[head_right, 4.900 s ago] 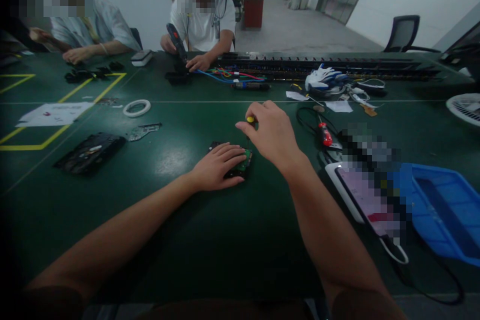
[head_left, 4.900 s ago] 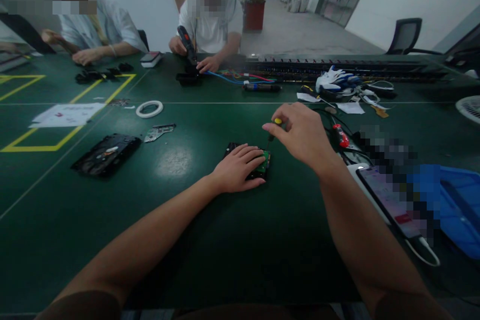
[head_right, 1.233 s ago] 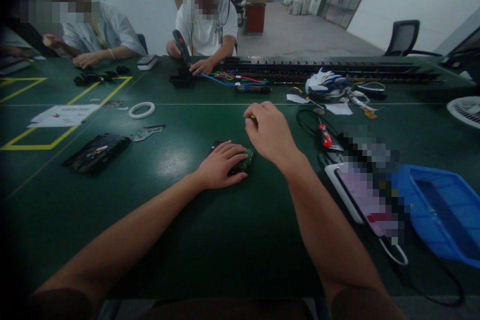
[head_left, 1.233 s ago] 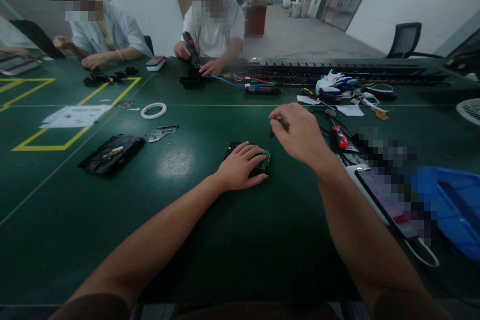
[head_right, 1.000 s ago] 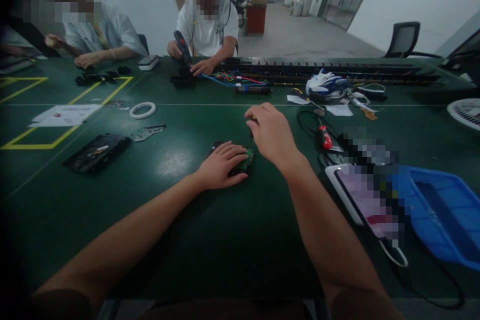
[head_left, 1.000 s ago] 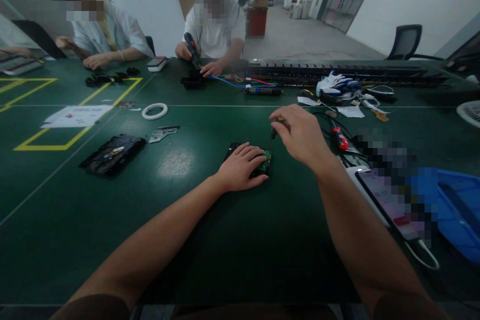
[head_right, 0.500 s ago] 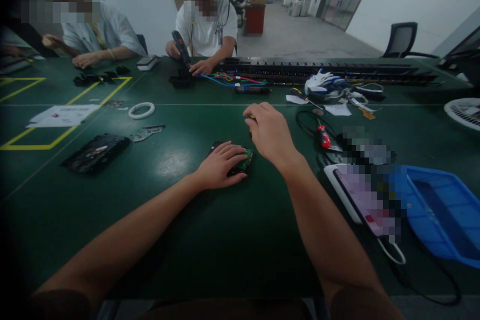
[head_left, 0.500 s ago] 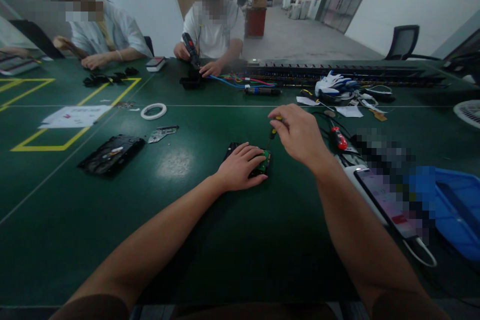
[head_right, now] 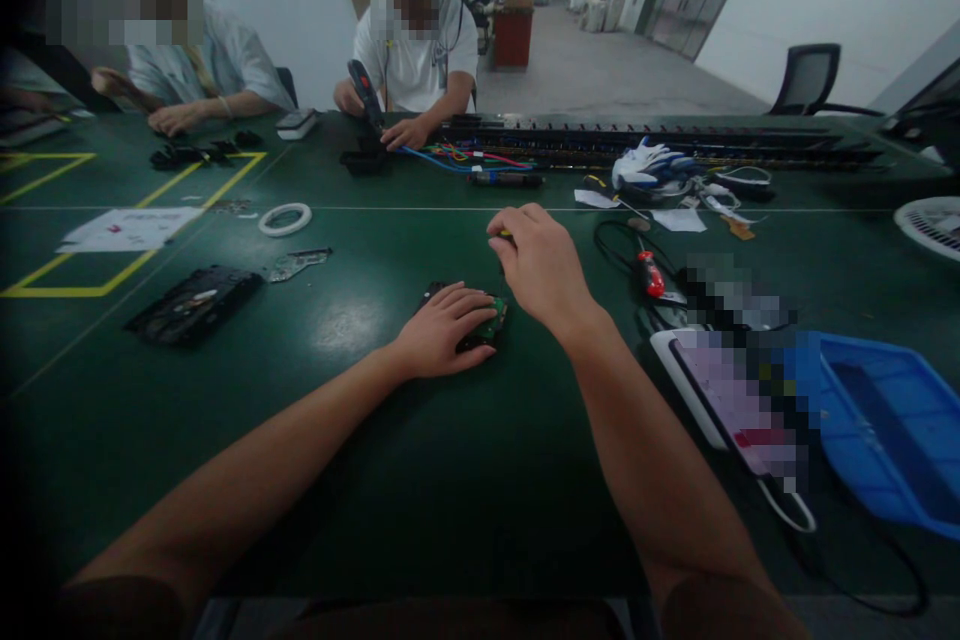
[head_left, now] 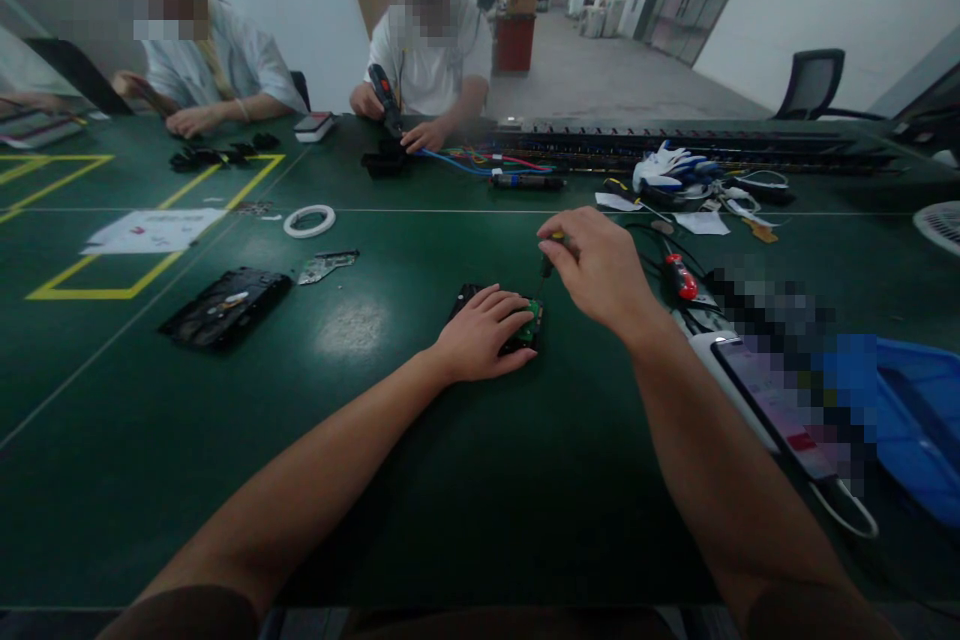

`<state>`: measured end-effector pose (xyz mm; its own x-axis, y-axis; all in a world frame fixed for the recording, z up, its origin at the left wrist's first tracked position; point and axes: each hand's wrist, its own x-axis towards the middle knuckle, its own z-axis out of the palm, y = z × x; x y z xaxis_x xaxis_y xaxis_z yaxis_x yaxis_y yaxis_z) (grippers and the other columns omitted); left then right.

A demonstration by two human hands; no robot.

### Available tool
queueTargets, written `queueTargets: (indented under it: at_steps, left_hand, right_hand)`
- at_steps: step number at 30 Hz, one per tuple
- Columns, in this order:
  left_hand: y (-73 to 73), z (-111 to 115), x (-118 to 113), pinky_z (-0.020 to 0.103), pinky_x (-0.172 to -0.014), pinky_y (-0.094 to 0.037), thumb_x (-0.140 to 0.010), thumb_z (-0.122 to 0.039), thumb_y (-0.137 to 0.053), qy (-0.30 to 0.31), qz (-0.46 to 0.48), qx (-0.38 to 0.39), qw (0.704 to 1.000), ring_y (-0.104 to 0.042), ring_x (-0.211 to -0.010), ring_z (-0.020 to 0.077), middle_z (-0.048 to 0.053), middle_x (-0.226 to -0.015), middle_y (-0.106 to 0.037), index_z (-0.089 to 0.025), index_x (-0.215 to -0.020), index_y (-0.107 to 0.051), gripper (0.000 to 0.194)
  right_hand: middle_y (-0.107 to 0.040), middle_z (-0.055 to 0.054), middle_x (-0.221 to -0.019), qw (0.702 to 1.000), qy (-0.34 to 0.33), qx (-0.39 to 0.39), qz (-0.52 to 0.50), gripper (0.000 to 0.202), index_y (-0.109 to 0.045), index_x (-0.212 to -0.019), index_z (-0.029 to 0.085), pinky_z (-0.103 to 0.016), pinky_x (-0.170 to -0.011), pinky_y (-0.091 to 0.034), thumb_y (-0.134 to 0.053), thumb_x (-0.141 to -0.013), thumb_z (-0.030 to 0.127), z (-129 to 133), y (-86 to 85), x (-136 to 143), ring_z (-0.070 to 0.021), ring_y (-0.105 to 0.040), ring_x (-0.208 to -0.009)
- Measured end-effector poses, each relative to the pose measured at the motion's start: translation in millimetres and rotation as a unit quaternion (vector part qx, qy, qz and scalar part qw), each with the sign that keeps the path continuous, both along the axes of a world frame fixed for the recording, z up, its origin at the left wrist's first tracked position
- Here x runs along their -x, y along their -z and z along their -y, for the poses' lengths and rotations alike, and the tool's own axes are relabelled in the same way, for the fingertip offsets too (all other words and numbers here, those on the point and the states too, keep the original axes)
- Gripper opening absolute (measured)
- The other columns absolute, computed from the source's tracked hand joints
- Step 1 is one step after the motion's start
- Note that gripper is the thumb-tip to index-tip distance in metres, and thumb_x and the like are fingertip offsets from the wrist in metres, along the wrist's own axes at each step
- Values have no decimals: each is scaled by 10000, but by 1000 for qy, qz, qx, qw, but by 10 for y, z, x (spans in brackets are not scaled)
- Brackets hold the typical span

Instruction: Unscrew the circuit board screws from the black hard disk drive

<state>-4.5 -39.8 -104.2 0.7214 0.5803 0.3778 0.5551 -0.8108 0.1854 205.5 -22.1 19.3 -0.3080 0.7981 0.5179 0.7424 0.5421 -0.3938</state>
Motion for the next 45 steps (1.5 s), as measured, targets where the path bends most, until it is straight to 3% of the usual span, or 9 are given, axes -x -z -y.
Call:
queueTargets:
  at_steps: [7, 20, 31, 35, 39, 43, 45]
  left_hand:
    - [1, 2, 1, 562, -1299, -280, -993, -596, -558, 0, -4, -6, 1000, -525, -1425, 307, 121, -1475, -602, -195, -1425, -588, 590]
    - [2, 7, 5, 567, -1295, -285, -990, -585, -571, 1, -3, -8, 1000, -529, -1419, 307, 125, -1474, -605, -190, -1420, -590, 584]
    - [11, 0, 0, 570, -1288, -298, -990, -581, -572, 1, -1, -16, 1000, -536, -1413, 311, 122, -1464, -611, -190, -1417, -590, 579]
    - [10, 0, 2, 565, -1289, -297, -991, -585, -568, 0, -2, -16, 1000, -538, -1412, 311, 123, -1470, -608, -184, -1416, -592, 585]
    - [-3, 4, 4, 578, -1285, -303, -986, -580, -582, 2, 0, -11, 1000, -538, -1411, 317, 127, -1470, -607, -192, -1422, -592, 583]
    - [-13, 7, 4, 587, -1280, -308, -979, -566, -600, 3, 2, -8, 1000, -542, -1407, 320, 132, -1461, -611, -193, -1425, -593, 581]
    - [-12, 6, 5, 587, -1281, -307, -980, -565, -599, 2, 3, -8, 1000, -540, -1409, 318, 130, -1459, -612, -192, -1420, -595, 577]
  right_hand:
    - [-744, -90, -1063, 1000, 17, 15, -9, 197, -667, -1098, 234, -416, -817, -492, -558, -943, 180, 2, 13, -7, -254, -663, -870]
    - [-716, -121, -1184, 1000, 0, -4, 20, 267, -691, -1172, 231, -461, -976, -483, -577, -943, 154, -11, 33, -2, -300, -653, -1099]
    - [-718, -119, -1097, 999, 43, -17, 27, 223, -757, -1133, 231, -443, -891, -496, -591, -1009, 312, -5, 24, 9, -285, -661, -974]
    - [-731, -102, -1100, 999, 21, -22, 18, 193, -750, -1082, 234, -434, -919, -493, -582, -988, 245, -17, 19, -5, -279, -668, -1011]
    - [-746, -106, -1144, 1000, 17, -6, -2, 255, -706, -1168, 219, -429, -888, -500, -559, -962, 181, -10, 18, -11, -270, -685, -973]
    - [-743, -100, -1003, 999, 35, 16, -14, 231, -680, -1165, 205, -412, -810, -494, -559, -968, 192, -9, 39, 4, -255, -673, -850]
    - [-723, -96, -1029, 1000, 26, 8, -5, 192, -674, -1139, 227, -415, -834, -492, -583, -970, 220, -18, 57, 15, -256, -663, -874]
